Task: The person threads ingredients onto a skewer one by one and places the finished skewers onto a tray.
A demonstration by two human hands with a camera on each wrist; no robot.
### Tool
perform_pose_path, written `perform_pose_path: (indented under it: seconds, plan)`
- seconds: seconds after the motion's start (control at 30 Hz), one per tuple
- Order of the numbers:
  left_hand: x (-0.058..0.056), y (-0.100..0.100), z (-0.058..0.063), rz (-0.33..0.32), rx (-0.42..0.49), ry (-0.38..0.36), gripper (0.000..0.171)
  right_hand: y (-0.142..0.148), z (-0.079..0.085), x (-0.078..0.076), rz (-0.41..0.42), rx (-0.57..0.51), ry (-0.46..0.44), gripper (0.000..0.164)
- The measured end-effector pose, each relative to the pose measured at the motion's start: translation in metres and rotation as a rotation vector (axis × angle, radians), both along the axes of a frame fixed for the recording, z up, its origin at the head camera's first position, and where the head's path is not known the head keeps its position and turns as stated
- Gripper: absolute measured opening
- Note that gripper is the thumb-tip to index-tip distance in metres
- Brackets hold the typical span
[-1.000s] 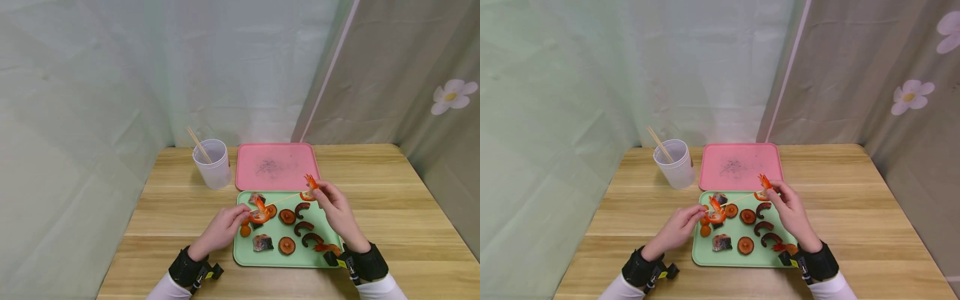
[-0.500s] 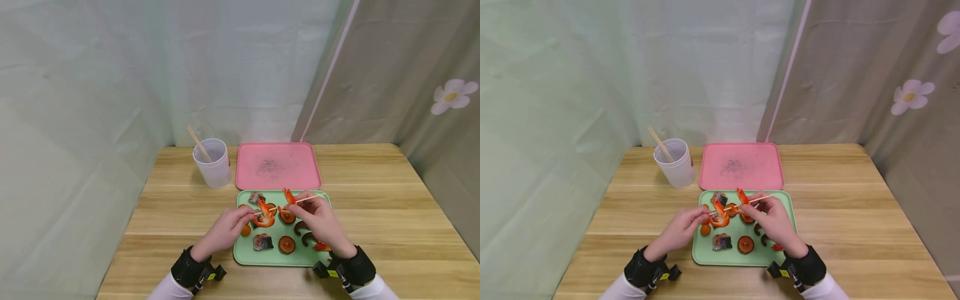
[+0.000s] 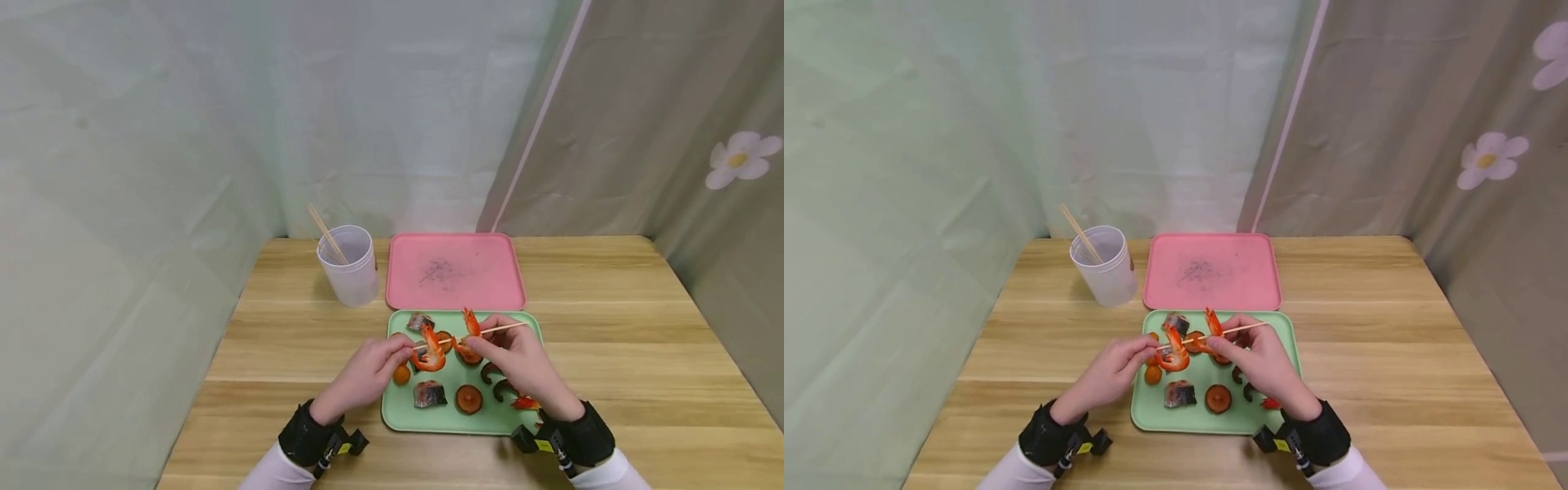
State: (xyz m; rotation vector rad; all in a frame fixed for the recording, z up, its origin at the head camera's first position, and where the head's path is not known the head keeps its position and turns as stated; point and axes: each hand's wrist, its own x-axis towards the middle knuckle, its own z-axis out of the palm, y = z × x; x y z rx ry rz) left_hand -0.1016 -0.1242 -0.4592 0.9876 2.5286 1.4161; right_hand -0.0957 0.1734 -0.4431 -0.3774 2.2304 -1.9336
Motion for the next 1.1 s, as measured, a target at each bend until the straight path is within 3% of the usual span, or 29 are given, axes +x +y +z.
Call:
perform_pose_path:
  seconds: [0.23,0.43,0.7,1.0,1.1]
  plan:
    - [0.001,0.001,-0.003,0.002,0.004,-0.021,0.017,-0.002,0.003,0.0,-0.012,0.027,-0.088,0.024]
    - [0.003,0.004,-0.005,-0.018,-0.023,-0.005,0.018,-0.012,0.0,0.001,0.02,0.131,0.011,0.019]
    - [0.001,0.004,-0.002,-0.022,-0.018,-0.02,0.019,-0.013,-0.002,0.001,0.019,0.079,0.051,0.013]
    - [0.002,0.003,0.001,-0.019,0.022,-0.044,0.02,-0.01,-0.003,0.001,0.054,0.148,0.107,0.028]
    - [0.001,0.002,0.002,0.02,0.038,-0.047,0.02,-0.006,-0.003,-0.001,0.055,0.172,0.156,0.03]
